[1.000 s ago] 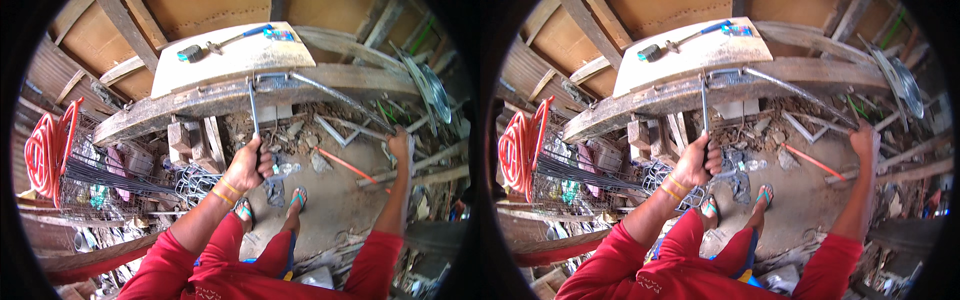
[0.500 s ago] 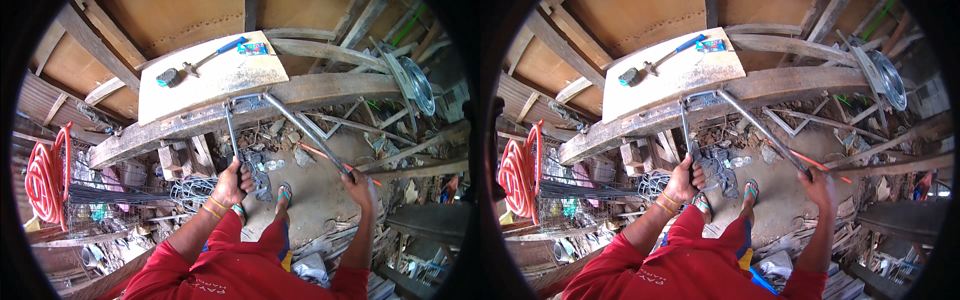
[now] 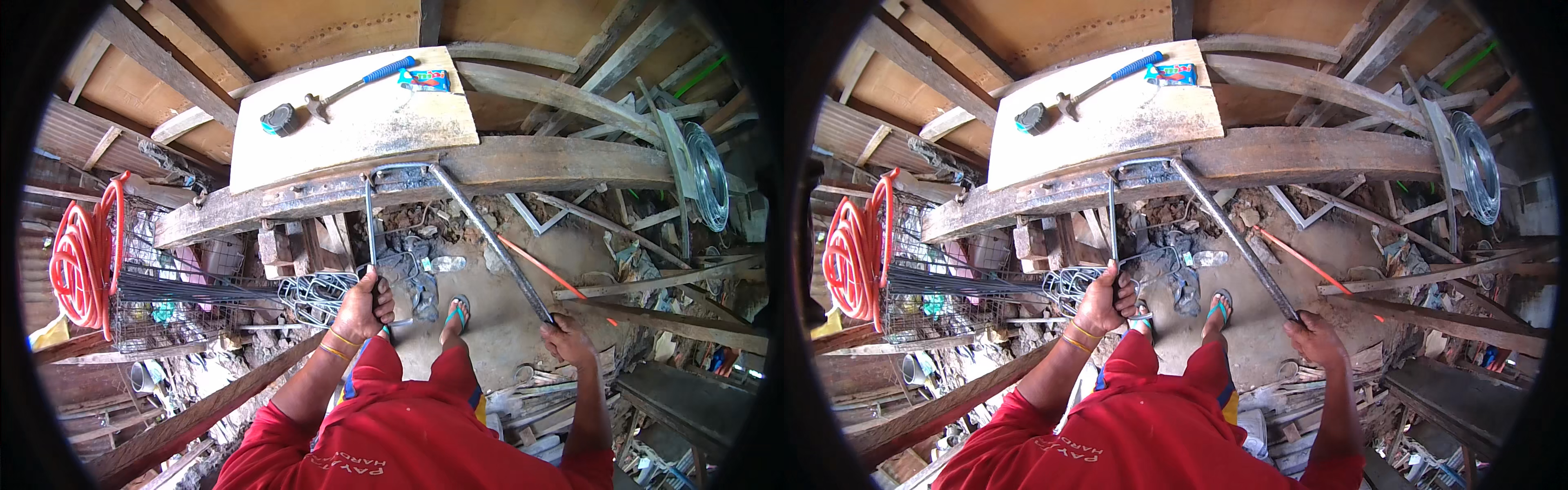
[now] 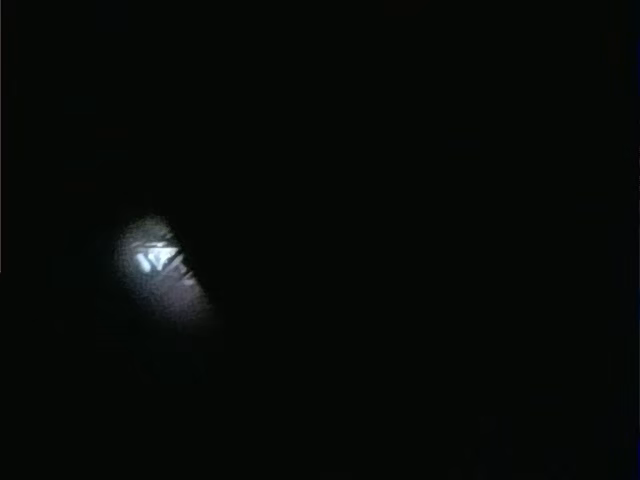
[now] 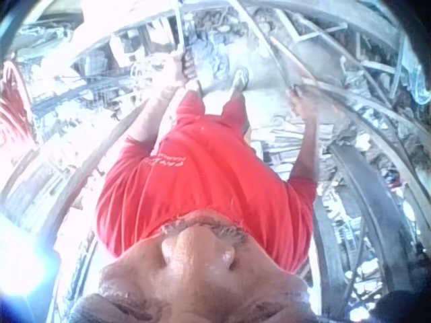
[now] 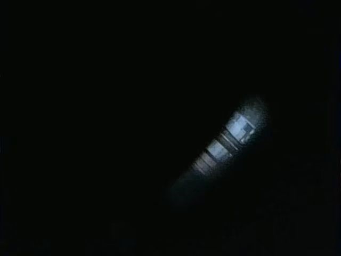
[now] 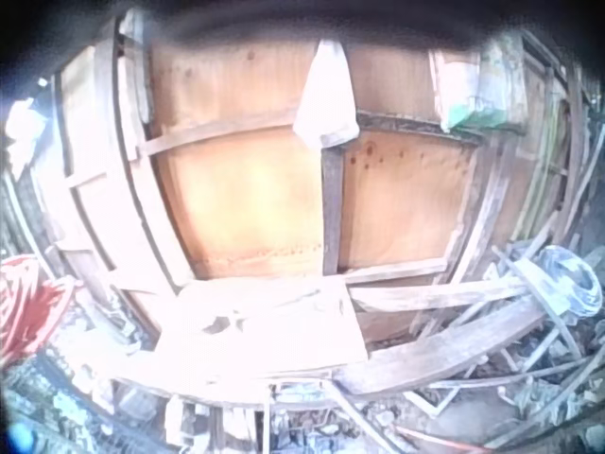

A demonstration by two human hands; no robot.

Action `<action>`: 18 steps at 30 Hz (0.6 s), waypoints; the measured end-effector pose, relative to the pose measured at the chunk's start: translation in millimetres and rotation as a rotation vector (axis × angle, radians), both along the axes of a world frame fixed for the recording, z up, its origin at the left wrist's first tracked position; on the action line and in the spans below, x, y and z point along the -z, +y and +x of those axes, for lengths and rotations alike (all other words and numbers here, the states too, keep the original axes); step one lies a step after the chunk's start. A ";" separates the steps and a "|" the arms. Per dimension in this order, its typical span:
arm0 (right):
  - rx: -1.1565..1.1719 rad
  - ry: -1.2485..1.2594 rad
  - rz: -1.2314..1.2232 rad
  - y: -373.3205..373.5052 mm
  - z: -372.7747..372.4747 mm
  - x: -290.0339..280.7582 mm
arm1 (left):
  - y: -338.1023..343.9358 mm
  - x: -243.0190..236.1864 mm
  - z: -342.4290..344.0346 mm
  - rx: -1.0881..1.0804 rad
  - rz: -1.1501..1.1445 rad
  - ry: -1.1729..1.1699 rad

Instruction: The person repeatedly bends a metal rod into a rectangular shape using a wooden beam as a fulcrum. They adjust the rod's position and apply force with both hands to form consistent bends.

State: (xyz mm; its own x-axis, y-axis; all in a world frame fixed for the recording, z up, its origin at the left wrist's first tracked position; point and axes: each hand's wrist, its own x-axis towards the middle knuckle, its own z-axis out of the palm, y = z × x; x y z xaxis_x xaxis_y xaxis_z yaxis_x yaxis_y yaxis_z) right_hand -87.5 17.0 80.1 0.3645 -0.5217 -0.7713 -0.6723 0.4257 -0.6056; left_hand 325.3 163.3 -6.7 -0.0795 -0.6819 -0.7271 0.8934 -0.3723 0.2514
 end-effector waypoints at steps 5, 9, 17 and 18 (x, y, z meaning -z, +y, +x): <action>0.137 -0.085 0.026 12.5 0.8 15.4 | -0.8 6.8 -2.1 -0.035 0.035 0.017; 0.163 -0.104 0.070 14.2 -0.2 18.6 | 18.3 18.8 -10.0 -0.153 -0.148 -0.015; 0.194 -0.100 0.063 16.2 0.6 19.0 | 38.7 7.9 -119.7 0.658 -0.670 -0.609; 0.209 -0.112 0.080 16.4 0.5 19.2 | 14.2 6.2 -145.1 0.638 -0.872 -0.815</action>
